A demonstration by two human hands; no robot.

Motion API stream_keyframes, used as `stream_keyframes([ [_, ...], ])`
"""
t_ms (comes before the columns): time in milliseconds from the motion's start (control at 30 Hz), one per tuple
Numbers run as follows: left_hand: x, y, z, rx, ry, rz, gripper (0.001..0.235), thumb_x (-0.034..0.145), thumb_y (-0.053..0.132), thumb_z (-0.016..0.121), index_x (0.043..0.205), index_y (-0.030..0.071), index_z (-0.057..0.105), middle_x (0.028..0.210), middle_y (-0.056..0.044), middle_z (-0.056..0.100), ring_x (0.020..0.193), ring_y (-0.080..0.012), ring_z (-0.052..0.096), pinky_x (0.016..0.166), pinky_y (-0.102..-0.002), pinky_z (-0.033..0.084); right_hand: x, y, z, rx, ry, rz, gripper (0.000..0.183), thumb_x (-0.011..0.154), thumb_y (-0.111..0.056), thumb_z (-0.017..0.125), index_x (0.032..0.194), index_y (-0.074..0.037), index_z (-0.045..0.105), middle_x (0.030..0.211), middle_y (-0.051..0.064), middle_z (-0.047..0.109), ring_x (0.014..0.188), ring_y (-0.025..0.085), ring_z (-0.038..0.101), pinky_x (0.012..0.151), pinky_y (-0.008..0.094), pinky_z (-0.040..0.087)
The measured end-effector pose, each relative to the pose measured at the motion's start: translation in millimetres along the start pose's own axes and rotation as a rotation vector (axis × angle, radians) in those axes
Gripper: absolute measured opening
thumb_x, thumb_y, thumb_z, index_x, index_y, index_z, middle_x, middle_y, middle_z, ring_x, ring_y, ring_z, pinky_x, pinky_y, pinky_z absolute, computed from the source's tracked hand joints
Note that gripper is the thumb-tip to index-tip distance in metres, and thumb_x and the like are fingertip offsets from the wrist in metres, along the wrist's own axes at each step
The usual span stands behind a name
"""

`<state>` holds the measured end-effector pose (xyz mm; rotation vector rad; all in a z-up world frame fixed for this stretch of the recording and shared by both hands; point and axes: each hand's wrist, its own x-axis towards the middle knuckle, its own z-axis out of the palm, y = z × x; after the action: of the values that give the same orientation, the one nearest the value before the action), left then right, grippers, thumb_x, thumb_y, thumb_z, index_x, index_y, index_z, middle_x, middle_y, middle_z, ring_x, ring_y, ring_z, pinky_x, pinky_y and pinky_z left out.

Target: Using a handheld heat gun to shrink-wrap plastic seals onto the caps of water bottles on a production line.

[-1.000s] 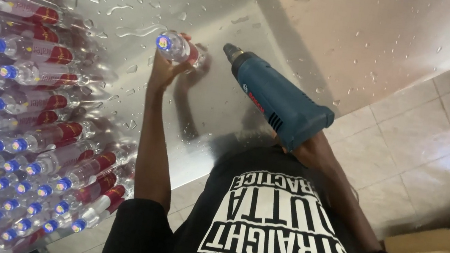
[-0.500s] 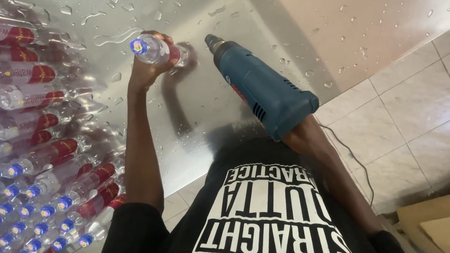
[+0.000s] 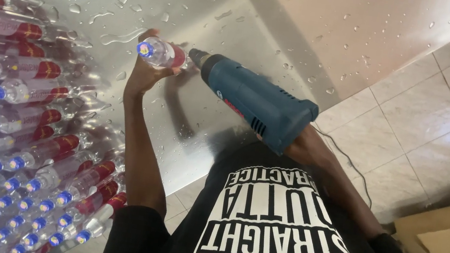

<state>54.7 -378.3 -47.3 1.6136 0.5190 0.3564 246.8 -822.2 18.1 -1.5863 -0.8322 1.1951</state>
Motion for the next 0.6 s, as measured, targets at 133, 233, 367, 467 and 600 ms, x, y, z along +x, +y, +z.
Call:
stream_keyframes([
  [133, -28, 75, -19, 0.055, 0.012, -0.090, 0.133, 0.080, 0.012, 0.105, 0.174, 0.007, 0.011, 0.155, -0.032, 0.033, 0.154, -0.0565, 0.035, 0.130, -0.077, 0.026, 1, 6, -6, 0.020, -0.051, -0.017, 0.054, 0.092, -0.013, 0.082, 0.139, -0.009, 0.055, 0.117, 0.023, 0.069, 0.080, 0.038, 0.078, 0.077, 0.053, 0.065],
  [233, -46, 175, 3, 0.173, 0.283, -0.158, 0.055, 0.110, 0.007, 0.075, 0.158, 0.006, 0.048, 0.140, -0.021, 0.051, 0.139, -0.0402, 0.055, 0.119, -0.063, 0.045, 30, 8, -12, 0.048, -0.053, -0.027, 0.058, 0.092, -0.012, 0.082, 0.143, -0.010, 0.055, 0.119, 0.024, 0.069, 0.081, 0.038, 0.078, 0.078, 0.054, 0.066],
  [367, -30, 171, 31, 0.409, 0.431, -0.124, 0.034, 0.110, 0.025, 0.081, 0.138, 0.015, 0.064, 0.127, -0.009, 0.061, 0.124, -0.0295, 0.066, 0.105, -0.051, 0.057, 59, 5, -8, 0.066, -0.057, -0.027, 0.063, 0.091, -0.011, 0.083, 0.147, -0.010, 0.054, 0.122, 0.024, 0.069, 0.082, 0.039, 0.079, 0.079, 0.055, 0.066],
  [467, -14, 172, 49, 0.617, 0.472, -0.245, 0.020, 0.101, 0.011, 0.085, 0.117, 0.014, 0.073, 0.117, -0.004, 0.062, 0.110, -0.0214, 0.070, 0.090, -0.033, 0.061, 66, 22, -8, 0.074, -0.069, -0.040, 0.067, 0.090, -0.010, 0.084, 0.150, -0.010, 0.054, 0.124, 0.024, 0.069, 0.083, 0.039, 0.079, 0.079, 0.056, 0.067],
  [600, -13, 172, 45, 0.631, 0.448, -0.158, 0.022, 0.095, -0.003, 0.084, 0.112, 0.009, 0.078, 0.114, -0.006, 0.067, 0.106, -0.0237, 0.074, 0.091, -0.033, 0.065, 48, 50, -2, -0.023, -0.039, -0.113, 0.079, 0.086, -0.016, 0.084, 0.158, -0.008, 0.052, 0.145, 0.026, 0.062, 0.124, 0.056, 0.065, 0.095, 0.068, 0.056],
])
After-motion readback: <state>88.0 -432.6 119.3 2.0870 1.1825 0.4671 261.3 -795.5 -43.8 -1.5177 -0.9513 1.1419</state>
